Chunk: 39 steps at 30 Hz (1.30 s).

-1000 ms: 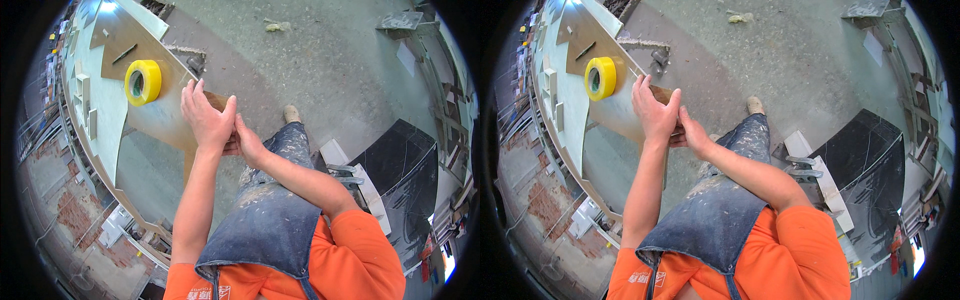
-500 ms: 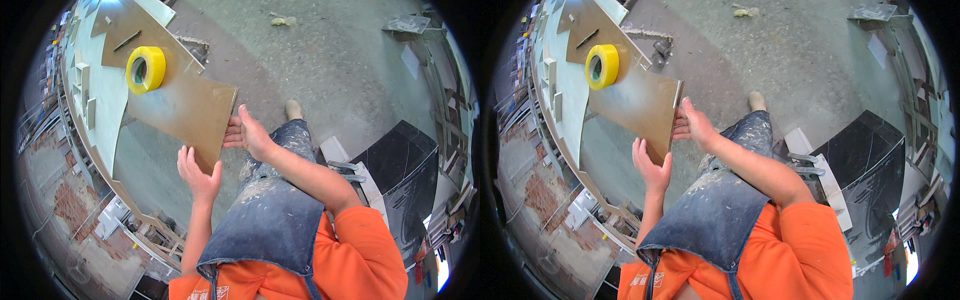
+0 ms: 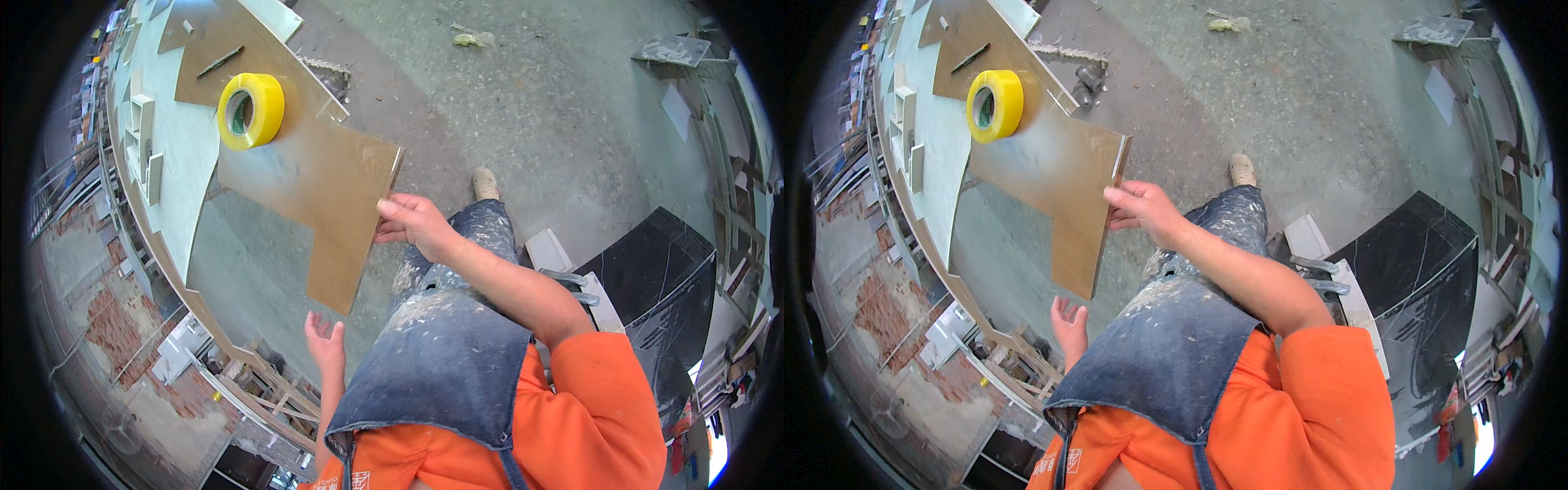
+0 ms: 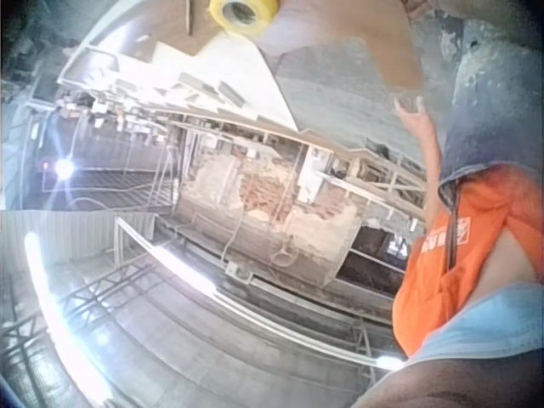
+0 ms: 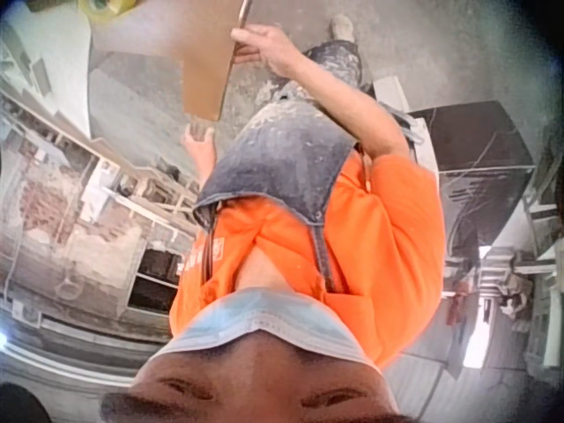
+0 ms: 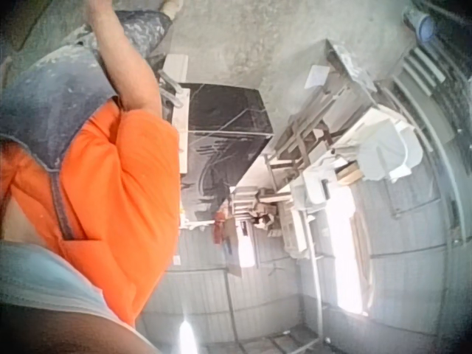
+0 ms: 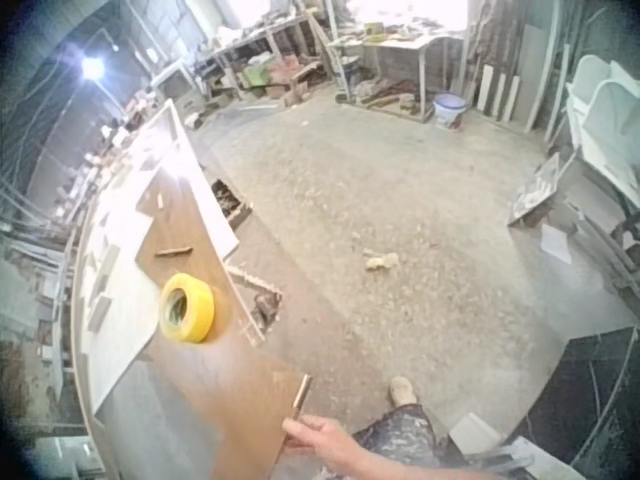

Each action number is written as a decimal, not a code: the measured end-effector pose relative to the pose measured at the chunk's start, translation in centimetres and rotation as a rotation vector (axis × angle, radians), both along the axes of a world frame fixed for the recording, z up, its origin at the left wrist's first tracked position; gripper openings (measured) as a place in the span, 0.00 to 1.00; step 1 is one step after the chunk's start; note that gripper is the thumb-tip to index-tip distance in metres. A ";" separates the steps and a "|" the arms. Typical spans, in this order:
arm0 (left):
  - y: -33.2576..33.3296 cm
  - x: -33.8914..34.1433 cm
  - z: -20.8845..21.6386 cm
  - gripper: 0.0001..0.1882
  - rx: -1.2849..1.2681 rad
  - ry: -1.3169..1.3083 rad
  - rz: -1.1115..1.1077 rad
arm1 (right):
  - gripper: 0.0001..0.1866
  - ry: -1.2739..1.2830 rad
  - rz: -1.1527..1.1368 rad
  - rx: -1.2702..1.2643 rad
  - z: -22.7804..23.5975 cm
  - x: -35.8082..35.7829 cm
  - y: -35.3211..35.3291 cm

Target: The person applies yellow tape to the edges of a large wooden board, then uses a utility knife to trim the tape. They handle several smaller wooden pieces, aligning them with the taped board and adjusting their positions. The person continues to tape and trim edges while moving pieces around the workbench.

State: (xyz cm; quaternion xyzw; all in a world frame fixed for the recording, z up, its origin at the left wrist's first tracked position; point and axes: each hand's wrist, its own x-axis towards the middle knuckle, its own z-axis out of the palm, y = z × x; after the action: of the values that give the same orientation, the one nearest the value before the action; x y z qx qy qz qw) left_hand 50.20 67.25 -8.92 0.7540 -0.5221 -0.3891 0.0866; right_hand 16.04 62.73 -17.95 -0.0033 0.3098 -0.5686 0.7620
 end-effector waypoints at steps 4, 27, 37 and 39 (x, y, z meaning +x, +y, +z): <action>-1.2 -3.4 1.3 0.34 0.324 0.603 0.309 | 0.26 0.099 -0.075 -0.068 0.3 -0.7 -0.3; 0.2 -3.9 -1.7 0.09 0.389 0.907 0.682 | 0.19 0.204 -0.175 0.134 0.4 -6.8 -3.7; 0.6 -4.7 -2.1 0.10 0.323 0.943 0.709 | 0.14 0.245 -0.186 0.066 -0.3 -5.7 -3.0; 0.8 -4.6 -2.4 0.10 0.304 0.978 0.703 | 0.14 0.229 -0.149 0.081 -0.1 -5.7 -2.9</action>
State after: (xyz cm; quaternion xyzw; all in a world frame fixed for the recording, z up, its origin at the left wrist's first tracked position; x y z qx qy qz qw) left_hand 45.59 68.05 -11.34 0.6193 -0.0813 -0.7076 0.3304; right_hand 10.36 59.87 -18.03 -0.0144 0.4170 -0.6064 0.6770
